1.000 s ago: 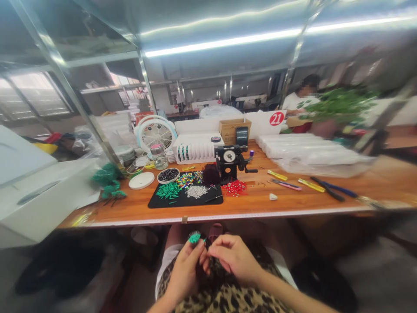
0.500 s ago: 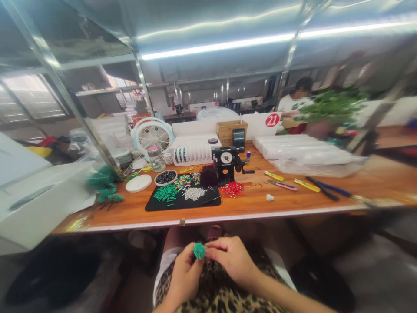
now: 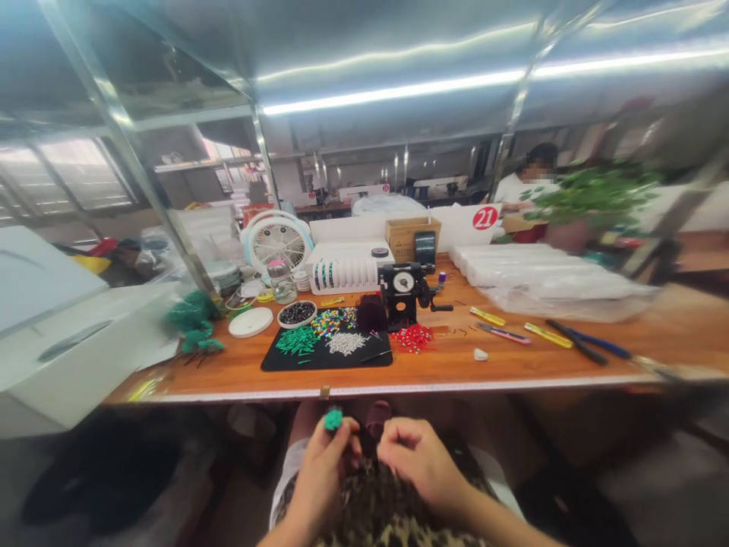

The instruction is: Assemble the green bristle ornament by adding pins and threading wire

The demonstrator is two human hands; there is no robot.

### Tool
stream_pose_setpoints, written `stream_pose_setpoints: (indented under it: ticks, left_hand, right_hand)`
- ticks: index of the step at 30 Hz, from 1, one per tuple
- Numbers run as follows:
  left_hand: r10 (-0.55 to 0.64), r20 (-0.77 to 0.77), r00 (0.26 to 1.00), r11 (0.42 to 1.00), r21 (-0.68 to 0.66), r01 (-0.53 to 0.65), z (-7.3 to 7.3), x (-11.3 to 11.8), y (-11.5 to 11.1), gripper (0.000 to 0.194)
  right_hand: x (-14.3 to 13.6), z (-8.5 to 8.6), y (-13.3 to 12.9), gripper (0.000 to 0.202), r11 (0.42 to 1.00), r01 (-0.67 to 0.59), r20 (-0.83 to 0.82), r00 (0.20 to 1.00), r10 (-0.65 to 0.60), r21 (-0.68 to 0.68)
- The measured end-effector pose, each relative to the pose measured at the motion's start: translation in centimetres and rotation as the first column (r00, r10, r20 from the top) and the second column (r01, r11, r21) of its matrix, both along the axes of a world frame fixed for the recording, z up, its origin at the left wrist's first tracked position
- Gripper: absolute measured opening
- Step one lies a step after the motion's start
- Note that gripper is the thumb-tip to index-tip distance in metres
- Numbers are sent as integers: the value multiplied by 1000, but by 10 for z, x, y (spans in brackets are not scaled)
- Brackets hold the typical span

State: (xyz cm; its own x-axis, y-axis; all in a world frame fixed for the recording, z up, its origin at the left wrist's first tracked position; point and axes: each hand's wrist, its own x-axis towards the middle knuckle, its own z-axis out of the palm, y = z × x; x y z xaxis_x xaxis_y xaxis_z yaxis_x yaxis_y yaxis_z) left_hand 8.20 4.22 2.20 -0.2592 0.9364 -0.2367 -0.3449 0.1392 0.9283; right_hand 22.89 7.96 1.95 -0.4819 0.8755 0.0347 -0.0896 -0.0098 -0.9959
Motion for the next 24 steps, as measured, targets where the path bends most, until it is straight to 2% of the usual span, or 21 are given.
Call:
stream_pose_setpoints:
  ticks: [1,3,6,10,12,15,18,21,24]
  left_hand:
    - [-96,-26,995,995,-26,95,-1,1,0,36]
    - [-251,-65,966,968,-37,249,-4,3,-1,35]
    - [-340,-111,934,939,7,343,-10,7,-3,35]
    - [-266,-98,959,958,84,274,-12,8,-4,34]
    - [-228,15,974,969,99,225,-9,10,-5,35]
    - [-197,202,959,980,48,192,-3,14,-5,38]
    - [-173,247,954,984,8,176,0,16,-5,42]
    - [-151,260,954,988,10,154,-2,14,-4,42]
    - [-191,230,954,981,28,190,-5,10,-4,44]
  right_hand:
    - [-1,2,2,20,998,56,3,998,-56,-30]
    - [-4,4,4,25,995,52,-14,998,-54,-85]
    - [-8,5,4,31,992,-11,-57,998,4,-124]
    - [-9,0,4,35,992,86,-38,995,-89,-94]
    - [-8,-3,4,35,987,111,-45,992,-117,-116]
    - [-7,-8,5,33,975,120,-77,988,-137,-189]
    - [-7,-7,2,33,959,19,-145,987,-63,-283]
    - [-6,-2,-2,32,939,-116,-244,969,36,-323]
    - [-5,-1,-3,23,919,-201,-281,954,105,-339]
